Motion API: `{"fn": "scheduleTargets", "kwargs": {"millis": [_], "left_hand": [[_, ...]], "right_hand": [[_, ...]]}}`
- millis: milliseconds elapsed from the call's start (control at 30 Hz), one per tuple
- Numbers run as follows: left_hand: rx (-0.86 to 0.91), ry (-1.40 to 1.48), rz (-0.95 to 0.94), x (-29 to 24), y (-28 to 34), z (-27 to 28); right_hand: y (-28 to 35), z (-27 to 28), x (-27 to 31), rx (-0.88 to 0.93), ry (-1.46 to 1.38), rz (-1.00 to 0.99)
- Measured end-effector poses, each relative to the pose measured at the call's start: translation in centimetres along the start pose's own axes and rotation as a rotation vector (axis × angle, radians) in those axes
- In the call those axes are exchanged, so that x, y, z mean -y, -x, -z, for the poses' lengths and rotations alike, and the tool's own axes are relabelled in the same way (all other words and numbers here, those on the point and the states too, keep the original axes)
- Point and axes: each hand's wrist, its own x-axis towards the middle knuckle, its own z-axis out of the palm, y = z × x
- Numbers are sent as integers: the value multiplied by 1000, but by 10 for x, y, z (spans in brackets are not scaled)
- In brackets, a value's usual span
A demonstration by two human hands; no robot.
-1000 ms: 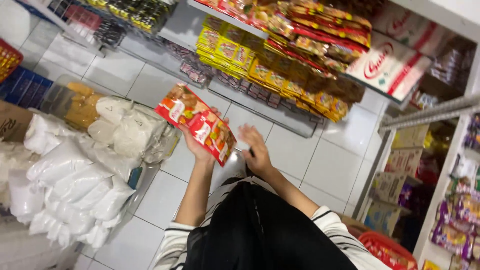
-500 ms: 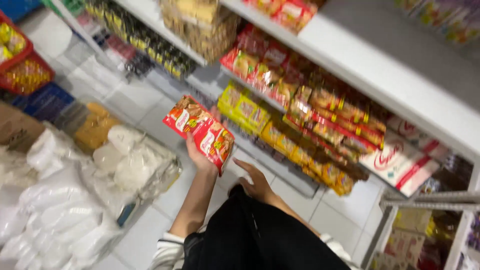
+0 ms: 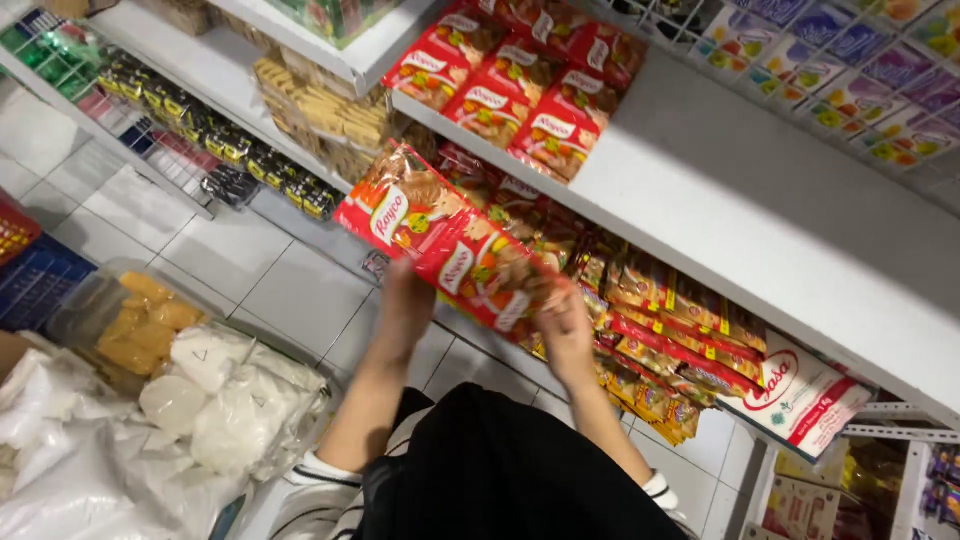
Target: The person repeatedly picks up seasoning packets from a basket on the floor and stocks them onto grocery shelves by hand.
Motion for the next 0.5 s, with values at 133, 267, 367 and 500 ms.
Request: {"fn": "scheduleTargets", "kwargs": {"millis": [133,267,367,500], "left_hand": [[37,-165,93,-50,-11,33],[168,-775,154,-90,-30,42],[160,-658,103,-134,-75,8],[383,-530,-181,-176,-144,-56]], "right_hand": [[-40,4,54,-147,-204,136],[-51,-21,83,-245,-68,243],[-65,-37,97,-368,73,301],[-105,-51,124,-526,273,389]]}}
